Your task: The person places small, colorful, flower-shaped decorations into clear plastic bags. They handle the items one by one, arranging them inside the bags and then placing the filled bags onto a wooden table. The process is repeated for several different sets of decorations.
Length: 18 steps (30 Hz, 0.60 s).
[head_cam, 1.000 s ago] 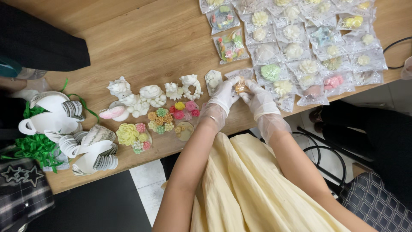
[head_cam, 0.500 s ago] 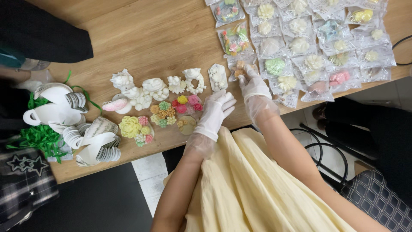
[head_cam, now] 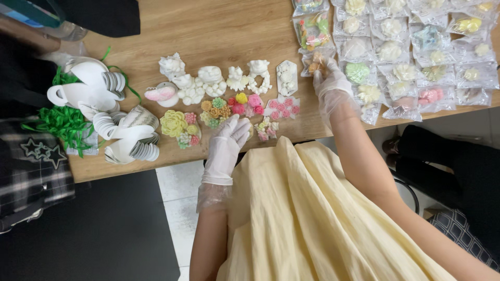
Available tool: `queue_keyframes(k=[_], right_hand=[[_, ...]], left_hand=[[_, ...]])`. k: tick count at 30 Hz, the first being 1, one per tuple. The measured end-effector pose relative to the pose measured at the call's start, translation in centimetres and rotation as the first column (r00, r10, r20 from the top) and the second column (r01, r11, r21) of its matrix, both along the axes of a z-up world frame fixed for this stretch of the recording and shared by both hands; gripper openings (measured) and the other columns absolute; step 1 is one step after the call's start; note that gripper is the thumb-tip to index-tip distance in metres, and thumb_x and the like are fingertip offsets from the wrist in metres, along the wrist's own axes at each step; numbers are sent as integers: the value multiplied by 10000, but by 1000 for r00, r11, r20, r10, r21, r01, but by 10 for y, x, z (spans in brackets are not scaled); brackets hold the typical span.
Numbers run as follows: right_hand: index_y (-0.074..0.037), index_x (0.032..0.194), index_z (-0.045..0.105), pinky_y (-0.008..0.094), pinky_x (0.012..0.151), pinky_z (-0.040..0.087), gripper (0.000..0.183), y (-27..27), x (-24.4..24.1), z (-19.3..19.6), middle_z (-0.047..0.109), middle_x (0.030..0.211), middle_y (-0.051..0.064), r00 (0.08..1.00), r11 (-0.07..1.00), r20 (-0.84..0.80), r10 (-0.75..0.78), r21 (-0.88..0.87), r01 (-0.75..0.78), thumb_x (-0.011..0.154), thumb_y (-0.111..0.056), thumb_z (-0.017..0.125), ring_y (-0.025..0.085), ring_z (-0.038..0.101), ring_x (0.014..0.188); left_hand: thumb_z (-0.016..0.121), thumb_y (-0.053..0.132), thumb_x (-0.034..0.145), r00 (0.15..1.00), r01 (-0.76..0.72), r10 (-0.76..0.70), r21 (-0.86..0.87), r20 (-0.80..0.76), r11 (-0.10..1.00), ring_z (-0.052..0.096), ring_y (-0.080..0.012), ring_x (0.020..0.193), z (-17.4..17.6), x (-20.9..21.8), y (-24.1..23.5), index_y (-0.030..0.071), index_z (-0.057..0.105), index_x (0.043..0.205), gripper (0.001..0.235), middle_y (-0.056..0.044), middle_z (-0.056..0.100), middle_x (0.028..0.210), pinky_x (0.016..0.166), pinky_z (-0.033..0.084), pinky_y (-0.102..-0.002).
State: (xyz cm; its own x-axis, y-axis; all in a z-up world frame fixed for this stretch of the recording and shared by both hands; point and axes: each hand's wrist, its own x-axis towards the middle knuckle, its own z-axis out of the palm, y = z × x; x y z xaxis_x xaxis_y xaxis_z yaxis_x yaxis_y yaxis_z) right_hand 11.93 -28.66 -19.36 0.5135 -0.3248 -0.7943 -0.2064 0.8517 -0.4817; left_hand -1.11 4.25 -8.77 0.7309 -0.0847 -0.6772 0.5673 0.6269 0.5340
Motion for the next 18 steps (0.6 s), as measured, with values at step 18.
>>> queue_keyframes(k=[18], right_hand=[[116, 1332, 576, 342, 934, 644, 393, -2, -108, 33, 689, 1245, 229, 932, 944, 249, 262, 137, -302, 1056, -164, 576, 279, 697, 1075]], left_hand=[[790, 279, 890, 959, 86, -264, 791, 99, 606, 721, -278, 1007, -29, -17, 46, 58, 625, 1330, 519, -175, 722, 1160, 870, 528, -382]])
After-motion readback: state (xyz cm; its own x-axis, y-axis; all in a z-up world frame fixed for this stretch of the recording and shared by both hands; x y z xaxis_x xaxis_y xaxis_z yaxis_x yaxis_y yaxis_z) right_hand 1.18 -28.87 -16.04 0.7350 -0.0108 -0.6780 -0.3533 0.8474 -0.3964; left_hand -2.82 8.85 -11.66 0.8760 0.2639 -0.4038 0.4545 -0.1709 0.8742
